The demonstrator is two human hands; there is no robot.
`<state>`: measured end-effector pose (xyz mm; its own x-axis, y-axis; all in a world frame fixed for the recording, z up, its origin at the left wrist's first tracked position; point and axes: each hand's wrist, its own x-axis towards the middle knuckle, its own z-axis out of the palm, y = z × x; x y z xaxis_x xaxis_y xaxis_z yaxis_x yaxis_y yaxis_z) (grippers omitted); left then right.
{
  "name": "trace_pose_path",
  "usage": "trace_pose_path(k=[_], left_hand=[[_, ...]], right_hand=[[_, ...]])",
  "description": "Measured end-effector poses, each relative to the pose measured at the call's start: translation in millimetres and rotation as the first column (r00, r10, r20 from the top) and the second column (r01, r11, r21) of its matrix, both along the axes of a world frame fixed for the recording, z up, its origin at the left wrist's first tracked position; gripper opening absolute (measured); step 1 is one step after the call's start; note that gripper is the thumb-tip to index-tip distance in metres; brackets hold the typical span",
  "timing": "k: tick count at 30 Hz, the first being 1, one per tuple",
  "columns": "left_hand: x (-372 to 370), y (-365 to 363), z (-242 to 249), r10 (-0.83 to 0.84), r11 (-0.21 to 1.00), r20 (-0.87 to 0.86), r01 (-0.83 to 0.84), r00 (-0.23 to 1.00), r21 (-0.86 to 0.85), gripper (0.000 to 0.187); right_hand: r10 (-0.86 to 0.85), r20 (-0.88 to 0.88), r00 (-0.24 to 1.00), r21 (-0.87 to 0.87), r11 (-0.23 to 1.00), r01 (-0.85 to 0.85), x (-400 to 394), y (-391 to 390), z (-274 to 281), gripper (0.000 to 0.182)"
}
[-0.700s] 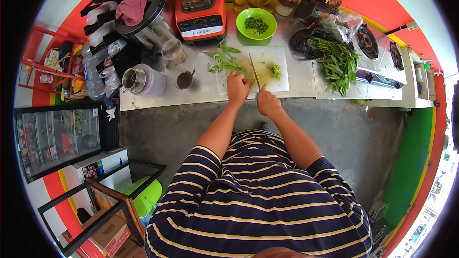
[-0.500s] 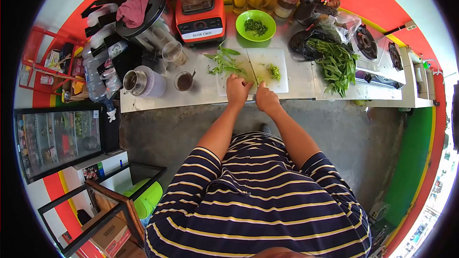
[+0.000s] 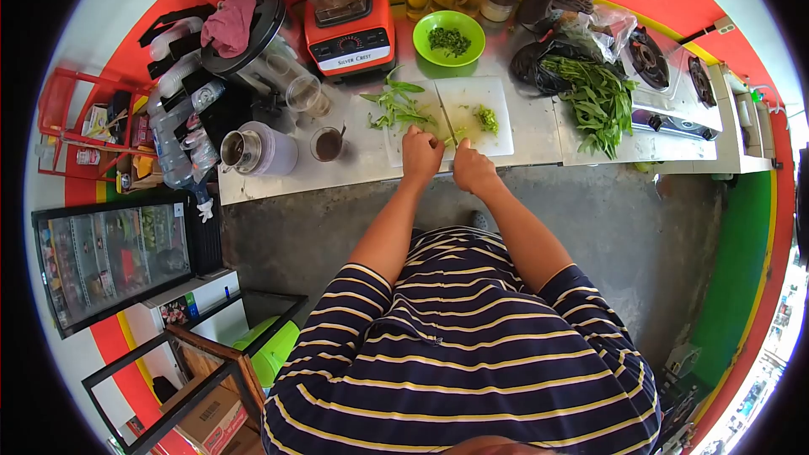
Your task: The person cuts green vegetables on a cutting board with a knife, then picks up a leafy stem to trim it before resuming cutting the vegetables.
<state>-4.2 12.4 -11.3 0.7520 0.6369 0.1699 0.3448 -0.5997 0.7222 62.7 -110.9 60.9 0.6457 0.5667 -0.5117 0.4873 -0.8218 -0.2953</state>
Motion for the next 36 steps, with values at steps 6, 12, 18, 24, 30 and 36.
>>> trace_pose_path(k=[6,12,18,24,30,36], left_hand=[[3.4,2.2,7.6,-0.010,0.996,-0.112,0.000,0.994,-0.088,0.019],[-2.3,2.1,6.4,0.006,0.994,-0.106,-0.018,0.994,-0.106,0.025],[-3.3,-0.2,11.6,0.036,0.995,-0.131,-0.048,0.991,-0.091,0.030],[-5.0,0.6,16.2,-0.026,0.998,-0.138,0.017,0.990,-0.066,0.027],[-5.4,-12.0,14.6,0.038,0.999,-0.119,-0.039,0.992,-0.006,0.025],[-11.6,-15.0,15.5,0.032,0.996,-0.138,-0.020,0.990,0.085,0.016]], right_hand=[[-0.028,0.009,1.000,-0.020,0.999,0.029,-9.3,-2.6,-4.0,0.035],[-0.036,-0.062,0.997,0.009,0.999,0.037,-7.1,-1.6,4.9,0.036],[-0.044,-0.036,0.998,0.057,0.997,0.046,-3.7,2.2,-7.6,0.037],[-0.023,-0.085,0.996,0.019,1.000,0.024,-6.5,7.3,-1.1,0.044],[-0.031,0.007,0.999,0.080,0.996,0.031,-10.3,-1.1,-13.6,0.038],[-0.080,-0.017,0.997,0.110,0.991,0.082,2.3,-20.7,-18.4,0.037]])
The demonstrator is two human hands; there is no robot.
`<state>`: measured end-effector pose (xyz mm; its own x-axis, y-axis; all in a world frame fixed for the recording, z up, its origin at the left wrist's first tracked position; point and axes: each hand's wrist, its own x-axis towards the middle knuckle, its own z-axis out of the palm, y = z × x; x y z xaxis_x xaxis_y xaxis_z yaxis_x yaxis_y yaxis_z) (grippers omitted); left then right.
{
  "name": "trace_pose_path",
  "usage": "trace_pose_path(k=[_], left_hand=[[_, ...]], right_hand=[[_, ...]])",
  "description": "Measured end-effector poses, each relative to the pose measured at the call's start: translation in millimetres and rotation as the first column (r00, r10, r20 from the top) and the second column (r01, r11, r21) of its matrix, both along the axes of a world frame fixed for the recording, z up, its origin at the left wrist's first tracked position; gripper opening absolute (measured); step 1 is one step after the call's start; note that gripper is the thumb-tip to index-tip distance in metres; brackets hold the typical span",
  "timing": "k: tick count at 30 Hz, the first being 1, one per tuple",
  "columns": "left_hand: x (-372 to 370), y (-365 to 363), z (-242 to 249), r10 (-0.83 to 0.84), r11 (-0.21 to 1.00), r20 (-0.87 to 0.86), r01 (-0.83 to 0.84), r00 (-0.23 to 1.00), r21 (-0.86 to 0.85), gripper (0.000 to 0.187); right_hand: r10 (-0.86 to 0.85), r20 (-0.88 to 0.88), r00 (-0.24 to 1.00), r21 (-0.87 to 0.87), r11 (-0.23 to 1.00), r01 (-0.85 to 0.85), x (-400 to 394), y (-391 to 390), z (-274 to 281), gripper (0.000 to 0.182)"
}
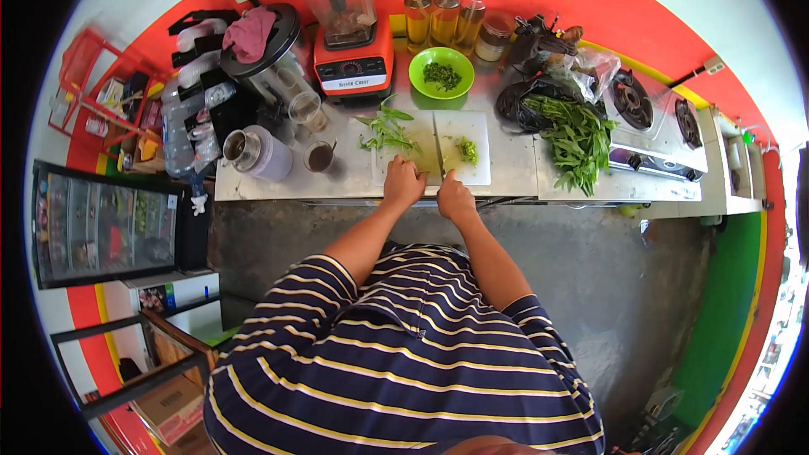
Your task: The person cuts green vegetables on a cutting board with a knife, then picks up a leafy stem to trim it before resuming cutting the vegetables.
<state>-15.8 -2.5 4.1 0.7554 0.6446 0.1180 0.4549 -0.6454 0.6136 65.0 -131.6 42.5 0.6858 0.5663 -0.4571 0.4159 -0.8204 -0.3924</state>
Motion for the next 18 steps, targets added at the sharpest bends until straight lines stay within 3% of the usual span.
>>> trace_pose_path(k=[3,11,14,16,18], left_hand=[[0.5,2.9,3.5,-0.035,0.999,-0.024,0.035,0.999,-0.021,0.013],[20.2,-0.2,6.8,-0.026,0.998,0.011,0.026,1.000,-0.060,0.014],[29.1,-1.5,8.9,-0.047,0.999,0.014,0.047,0.999,-0.024,0.012],[33.9,-3.9,8.6,-0.062,0.983,0.033,0.055,0.998,0.178,0.010],[37.8,-7.3,7.5,-0.072,0.986,0.023,0.068,0.997,0.151,0.008]], right_hand=[[-0.102,0.036,0.994,0.021,0.995,0.102,14.5,-14.5,-1.2,0.038],[-0.093,0.014,0.996,0.119,0.989,0.091,24.1,-32.4,0.0,0.037],[-0.038,-0.009,0.999,0.150,0.988,0.039,22.6,-30.1,-0.8,0.034],[-0.009,-0.008,1.000,0.167,0.986,0.010,18.7,-26.4,4.3,0.032],[0.033,0.004,0.999,0.132,0.991,-0.034,15.9,-23.3,5.9,0.030]])
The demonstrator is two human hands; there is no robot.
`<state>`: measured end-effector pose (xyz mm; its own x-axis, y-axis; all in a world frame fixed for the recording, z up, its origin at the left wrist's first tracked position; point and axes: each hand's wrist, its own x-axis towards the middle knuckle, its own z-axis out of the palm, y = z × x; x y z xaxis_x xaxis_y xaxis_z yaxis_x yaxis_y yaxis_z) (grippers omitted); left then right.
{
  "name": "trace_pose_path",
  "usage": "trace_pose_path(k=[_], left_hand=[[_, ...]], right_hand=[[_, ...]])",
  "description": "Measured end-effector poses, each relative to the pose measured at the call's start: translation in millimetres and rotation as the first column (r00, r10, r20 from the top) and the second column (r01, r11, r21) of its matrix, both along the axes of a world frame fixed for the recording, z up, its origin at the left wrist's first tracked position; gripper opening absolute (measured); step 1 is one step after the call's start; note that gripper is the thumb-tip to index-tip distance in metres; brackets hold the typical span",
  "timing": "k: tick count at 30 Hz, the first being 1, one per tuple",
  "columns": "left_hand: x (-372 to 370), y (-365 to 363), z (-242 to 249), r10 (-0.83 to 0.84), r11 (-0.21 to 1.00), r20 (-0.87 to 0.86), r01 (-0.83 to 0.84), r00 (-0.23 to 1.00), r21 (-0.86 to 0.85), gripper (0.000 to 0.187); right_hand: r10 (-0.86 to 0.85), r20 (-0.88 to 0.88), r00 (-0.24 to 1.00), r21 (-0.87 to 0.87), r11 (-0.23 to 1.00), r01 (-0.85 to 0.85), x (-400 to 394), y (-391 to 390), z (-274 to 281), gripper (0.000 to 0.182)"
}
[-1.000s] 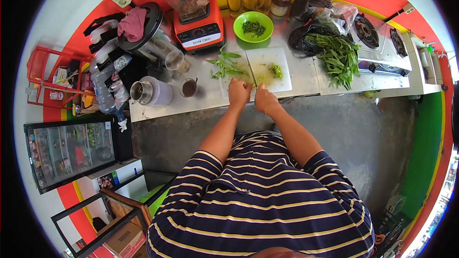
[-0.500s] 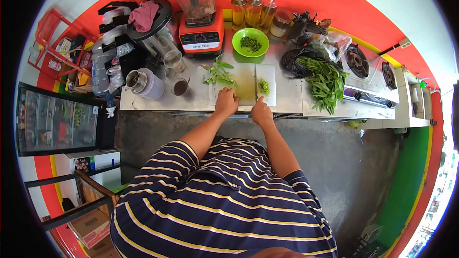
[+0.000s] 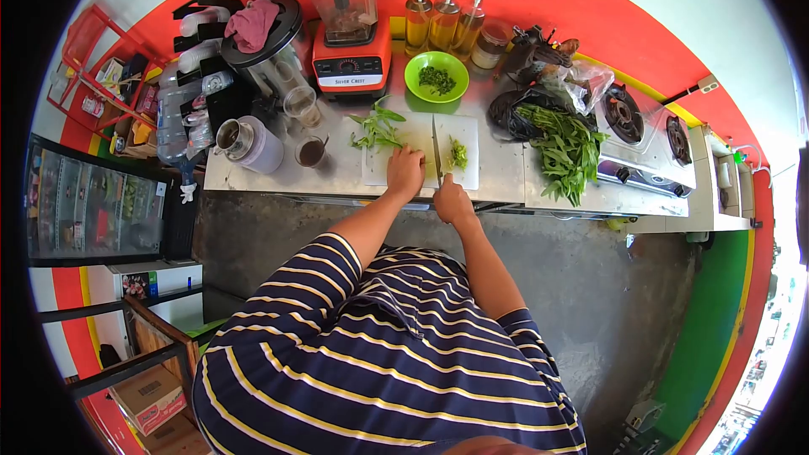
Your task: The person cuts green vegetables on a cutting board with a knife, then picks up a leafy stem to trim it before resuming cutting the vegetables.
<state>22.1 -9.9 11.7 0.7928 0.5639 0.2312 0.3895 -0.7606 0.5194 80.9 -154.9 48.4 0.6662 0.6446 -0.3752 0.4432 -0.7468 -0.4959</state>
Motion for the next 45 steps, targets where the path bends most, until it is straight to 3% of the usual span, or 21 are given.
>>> trace_pose_path(k=[4,12,22,25,27,37,45], left_hand=[[-5.1,-6.5,-0.3,-0.035,0.997,0.032,0.037,0.999,-0.064,0.006],[-24.1,-7.2,7.6,-0.079,0.995,0.020,0.080,0.997,-0.055,0.015],[-18.2,-3.4,9.8,-0.013,0.975,-0.042,0.003,0.999,-0.222,0.012],[-16.7,-2.0,8.9,-0.009,0.973,-0.016,0.005,1.000,-0.231,0.012],[-16.6,0.2,5.8,-0.013,0.974,-0.005,0.011,1.000,-0.224,0.012],[-14.1,8.7,6.1,0.006,0.921,-0.057,-0.028,0.998,-0.389,0.010],[-17.6,7.7,-0.2,-0.029,0.957,-0.081,0.005,0.996,-0.289,0.010]], right_hand=[[0.034,0.018,0.999,-0.019,0.999,-0.033,-6.1,9.6,-5.3,0.030],[-0.011,0.053,0.999,-0.215,0.976,0.022,-33.7,18.2,8.4,0.034],[-0.006,0.014,1.000,-0.249,0.968,0.009,-29.9,27.2,5.4,0.038],[0.027,0.110,0.994,-0.246,0.969,0.001,-29.0,26.3,0.3,0.038],[-0.019,0.014,1.000,-0.216,0.976,0.022,-16.4,34.8,3.0,0.042],[-0.026,0.000,1.000,-0.241,0.970,0.025,-23.9,31.4,-0.4,0.038],[-0.001,-0.025,1.000,-0.240,0.971,-0.005,-30.7,26.6,3.6,0.035]])
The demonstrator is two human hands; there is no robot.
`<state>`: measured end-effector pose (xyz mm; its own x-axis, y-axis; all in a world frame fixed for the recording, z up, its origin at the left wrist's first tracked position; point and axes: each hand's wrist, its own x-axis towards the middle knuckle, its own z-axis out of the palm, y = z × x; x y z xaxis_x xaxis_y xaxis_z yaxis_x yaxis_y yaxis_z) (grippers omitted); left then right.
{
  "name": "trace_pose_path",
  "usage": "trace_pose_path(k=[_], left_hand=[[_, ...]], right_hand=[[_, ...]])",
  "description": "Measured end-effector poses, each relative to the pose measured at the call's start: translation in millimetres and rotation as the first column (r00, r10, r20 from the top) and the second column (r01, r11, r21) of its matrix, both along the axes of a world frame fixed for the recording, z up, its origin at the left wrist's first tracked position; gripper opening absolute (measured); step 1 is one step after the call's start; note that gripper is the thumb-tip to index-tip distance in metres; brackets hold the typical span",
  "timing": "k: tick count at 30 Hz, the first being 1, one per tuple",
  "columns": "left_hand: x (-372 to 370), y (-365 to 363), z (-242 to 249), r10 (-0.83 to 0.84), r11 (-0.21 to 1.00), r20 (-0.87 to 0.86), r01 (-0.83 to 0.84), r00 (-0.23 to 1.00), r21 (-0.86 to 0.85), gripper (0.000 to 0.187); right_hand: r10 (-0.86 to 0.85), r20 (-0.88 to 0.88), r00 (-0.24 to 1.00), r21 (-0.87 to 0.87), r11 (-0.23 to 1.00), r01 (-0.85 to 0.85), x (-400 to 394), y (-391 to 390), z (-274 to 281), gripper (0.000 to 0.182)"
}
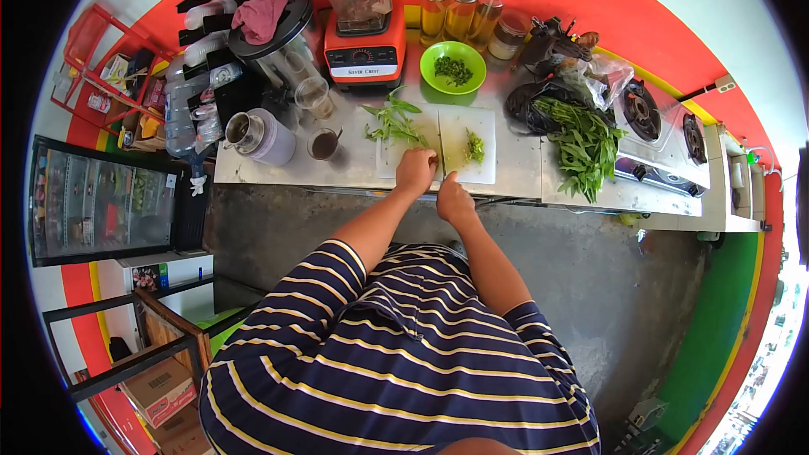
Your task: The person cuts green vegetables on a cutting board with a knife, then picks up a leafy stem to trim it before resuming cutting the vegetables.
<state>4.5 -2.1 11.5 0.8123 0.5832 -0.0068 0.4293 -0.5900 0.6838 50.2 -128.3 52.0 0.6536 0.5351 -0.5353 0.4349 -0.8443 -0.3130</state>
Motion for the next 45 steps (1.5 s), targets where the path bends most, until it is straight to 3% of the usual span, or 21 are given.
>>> trace_pose_path(k=[4,7,10,12,16,19,23,26,32,35,38,40,45], left_hand=[[0.5,-4.0,-0.1,0.014,0.997,0.061,-0.018,0.998,0.081,0.009],[-0.6,-3.2,1.4,-0.004,0.998,0.050,0.000,0.999,0.071,0.009],[-1.6,-5.3,1.5,0.006,0.990,0.082,-0.018,0.997,0.141,0.009],[-0.8,-5.6,0.2,0.012,0.992,0.076,-0.021,0.997,0.127,0.009],[3.3,-10.8,-0.9,0.033,0.992,0.037,-0.037,0.999,0.118,0.010],[2.4,-17.6,-0.9,-0.014,0.967,0.038,0.004,0.999,0.254,0.010],[-5.1,-25.5,1.0,-0.057,0.968,-0.030,0.063,0.998,0.242,0.013],[-10.1,-37.7,5.3,0.004,0.961,0.121,-0.037,0.993,0.274,0.014],[-2.4,-30.2,-6.9,0.063,0.970,0.143,-0.095,0.988,0.225,0.013],[8.3,-23.4,-10.3,0.020,0.967,0.166,-0.061,0.986,0.248,0.014],[17.2,-23.3,-2.7,0.055,0.991,0.122,-0.069,0.991,0.112,0.016],[19.6,-22.3,-1.6,-0.032,0.999,0.168,0.030,0.985,0.015,0.018],[20.6,-18.8,-5.2,-0.009,0.998,0.165,0.017,0.986,-0.052,0.015]], right_hand=[[-0.022,-0.006,1.000,0.014,1.000,0.022,15.3,1.9,1.5,0.038],[0.129,0.042,0.991,-0.031,0.991,-0.127,25.7,4.5,3.1,0.040],[0.107,-0.001,0.994,-0.029,0.994,-0.107,12.2,1.4,-5.1,0.040],[0.075,0.053,0.996,0.021,0.997,-0.076,1.0,-4.5,-9.8,0.041],[0.069,-0.013,0.998,0.035,0.997,-0.068,14.1,-5.1,-6.8,0.042],[0.061,-0.066,0.996,0.131,0.990,-0.052,20.4,-14.2,-9.6,0.034],[0.018,-0.035,0.999,0.138,0.990,-0.013,25.0,-34.1,-15.9,0.034],[-0.024,-0.029,0.999,0.157,0.987,0.029,36.2,-49.4,-17.3,0.033],[-0.051,-0.020,0.998,0.225,0.973,0.054,52.8,-66.7,-17.8,0.032],[0.042,-0.010,0.999,0.214,0.976,-0.039,59.9,-76.3,-16.4,0.034],[0.105,0.003,0.995,0.208,0.973,-0.103,67.2,-83.7,-13.4,0.038],[0.025,0.025,0.999,0.179,0.983,-0.029,71.5,-82.1,-11.2,0.034],[-0.016,0.015,1.000,0.240,0.971,0.012,75.3,-72.7,-12.3,0.037]])
